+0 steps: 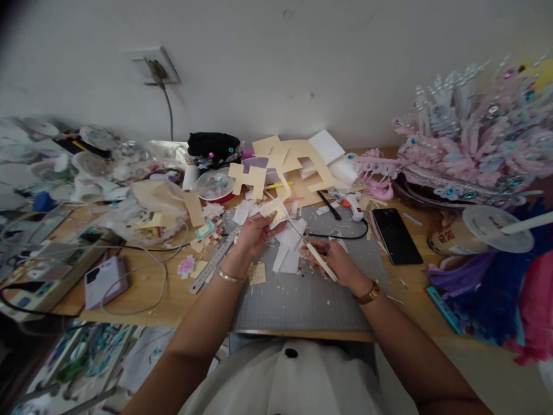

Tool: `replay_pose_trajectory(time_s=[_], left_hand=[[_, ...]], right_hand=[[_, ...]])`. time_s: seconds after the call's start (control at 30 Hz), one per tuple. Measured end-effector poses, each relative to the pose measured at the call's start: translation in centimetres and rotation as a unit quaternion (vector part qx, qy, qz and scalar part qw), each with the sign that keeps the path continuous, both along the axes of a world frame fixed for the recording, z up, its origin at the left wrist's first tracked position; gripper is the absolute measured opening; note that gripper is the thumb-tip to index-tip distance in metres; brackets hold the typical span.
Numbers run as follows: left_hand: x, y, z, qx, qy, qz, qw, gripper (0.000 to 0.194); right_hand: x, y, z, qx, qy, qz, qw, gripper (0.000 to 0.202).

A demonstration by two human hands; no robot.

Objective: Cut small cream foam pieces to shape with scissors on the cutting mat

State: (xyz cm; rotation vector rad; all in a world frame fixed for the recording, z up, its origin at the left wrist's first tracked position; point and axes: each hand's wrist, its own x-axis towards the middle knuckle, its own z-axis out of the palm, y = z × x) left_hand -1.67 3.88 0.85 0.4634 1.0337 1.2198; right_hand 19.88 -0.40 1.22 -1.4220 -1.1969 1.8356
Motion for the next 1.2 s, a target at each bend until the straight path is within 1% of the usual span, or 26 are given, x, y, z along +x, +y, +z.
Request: replay_pose_trajectory(time_s=[0.17,0.27,0.53,0.77,1.0,1.2], left_hand=[[-0.3,0.0,0.5,0.01,-0.006,0.006,1.0,0.009],[-0.4,0.0,0.5,0.006,-0.008,0.0,1.0,0.009],[-0.3,0.0,0.1,0.002,-0.009,-0.014,1.0,0.011],[-0.1,0.0,0.2,-0.005,-0.002,-0.019,1.0,0.01],[0.0,-0.1,0.3,-0.006,-0.001,-0.016,1.0,0.008],[0.1,-0.2,0.7,-0.013,0.0,-0.016,1.0,0.006]], right_hand=[[0.1,0.1,-0.2,0.012,-0.006,0.018,1.0,0.051],[0.1,0.1,-0.2,0.014,-0.002,0.018,1.0,0.053],[-0.1,0.0,0.8,0.017,0.026,0.012,0.999,0.045],[-0.1,0.0,0.6,0.012,0.026,0.007,1.0,0.047],[-0.1,-0.1,0.5,0.016,0.026,0.002,1.0,0.043],[-0.1,-0.1,0.5,0.008,0.03,-0.006,0.999,0.042]])
